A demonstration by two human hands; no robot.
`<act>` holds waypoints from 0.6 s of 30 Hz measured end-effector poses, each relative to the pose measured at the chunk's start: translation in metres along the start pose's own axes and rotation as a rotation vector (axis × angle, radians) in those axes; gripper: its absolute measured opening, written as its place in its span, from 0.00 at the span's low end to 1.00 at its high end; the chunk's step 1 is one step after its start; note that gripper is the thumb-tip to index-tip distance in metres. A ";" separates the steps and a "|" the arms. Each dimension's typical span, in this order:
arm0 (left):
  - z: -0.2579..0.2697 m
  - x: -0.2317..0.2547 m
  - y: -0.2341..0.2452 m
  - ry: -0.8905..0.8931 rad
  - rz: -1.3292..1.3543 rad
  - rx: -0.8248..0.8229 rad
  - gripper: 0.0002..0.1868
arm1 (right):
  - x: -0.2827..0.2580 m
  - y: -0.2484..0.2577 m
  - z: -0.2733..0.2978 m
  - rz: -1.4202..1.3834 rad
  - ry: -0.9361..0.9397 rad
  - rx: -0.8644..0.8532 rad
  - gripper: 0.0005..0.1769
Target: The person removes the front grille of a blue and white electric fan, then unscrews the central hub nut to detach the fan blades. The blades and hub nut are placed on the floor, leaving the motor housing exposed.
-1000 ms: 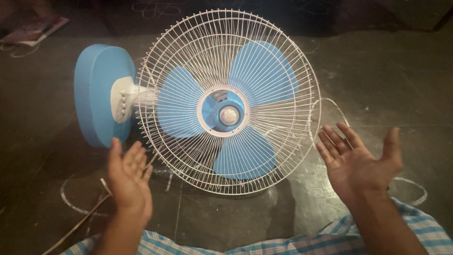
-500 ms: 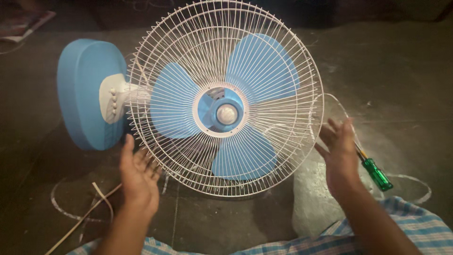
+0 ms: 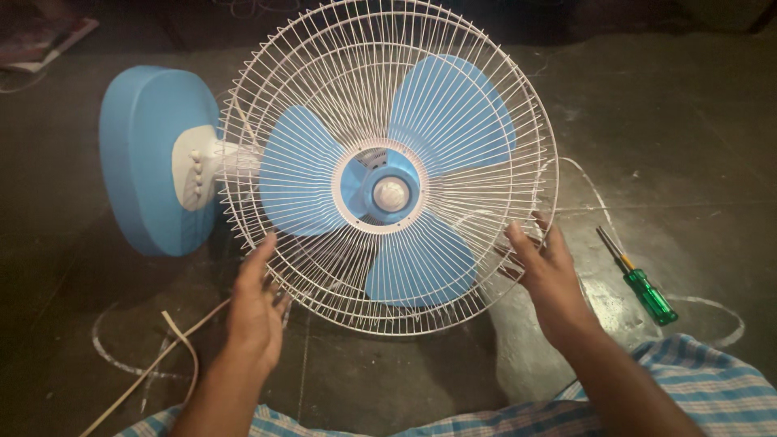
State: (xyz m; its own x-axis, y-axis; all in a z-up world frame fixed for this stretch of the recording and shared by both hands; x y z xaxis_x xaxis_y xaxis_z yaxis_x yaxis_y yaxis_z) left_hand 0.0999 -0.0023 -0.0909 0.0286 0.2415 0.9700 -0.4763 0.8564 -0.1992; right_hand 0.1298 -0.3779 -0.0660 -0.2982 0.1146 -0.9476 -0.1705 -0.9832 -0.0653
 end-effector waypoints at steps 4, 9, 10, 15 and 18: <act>0.004 0.005 -0.001 -0.013 -0.022 0.006 0.46 | 0.000 0.002 0.002 0.170 0.004 0.093 0.52; 0.010 0.014 -0.005 -0.080 0.052 -0.034 0.37 | -0.014 -0.004 0.009 0.366 0.275 0.114 0.64; 0.010 0.016 -0.004 -0.084 0.025 -0.026 0.35 | -0.016 -0.006 0.010 0.489 0.306 0.151 0.62; 0.012 0.019 -0.002 -0.113 -0.055 0.021 0.27 | -0.007 -0.001 0.010 0.410 0.125 0.117 0.63; 0.015 0.020 0.000 -0.135 0.008 0.018 0.24 | 0.001 0.001 0.008 0.260 -0.050 0.079 0.61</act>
State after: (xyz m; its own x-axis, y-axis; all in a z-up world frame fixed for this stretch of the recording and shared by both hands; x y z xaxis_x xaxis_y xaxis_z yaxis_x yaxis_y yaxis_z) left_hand 0.0877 -0.0043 -0.0692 -0.0930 0.1841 0.9785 -0.4920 0.8459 -0.2059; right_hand 0.1223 -0.3773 -0.0647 -0.3874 -0.1318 -0.9125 -0.1542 -0.9665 0.2051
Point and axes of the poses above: each hand's wrist, its own z-axis away from the middle knuckle, its own y-axis out of the back of the hand, x = y × z, the point moved 6 cm from there along -z, towards the middle knuckle, and after that the axes turned 12 degrees about -y, right-handed, at the moved point
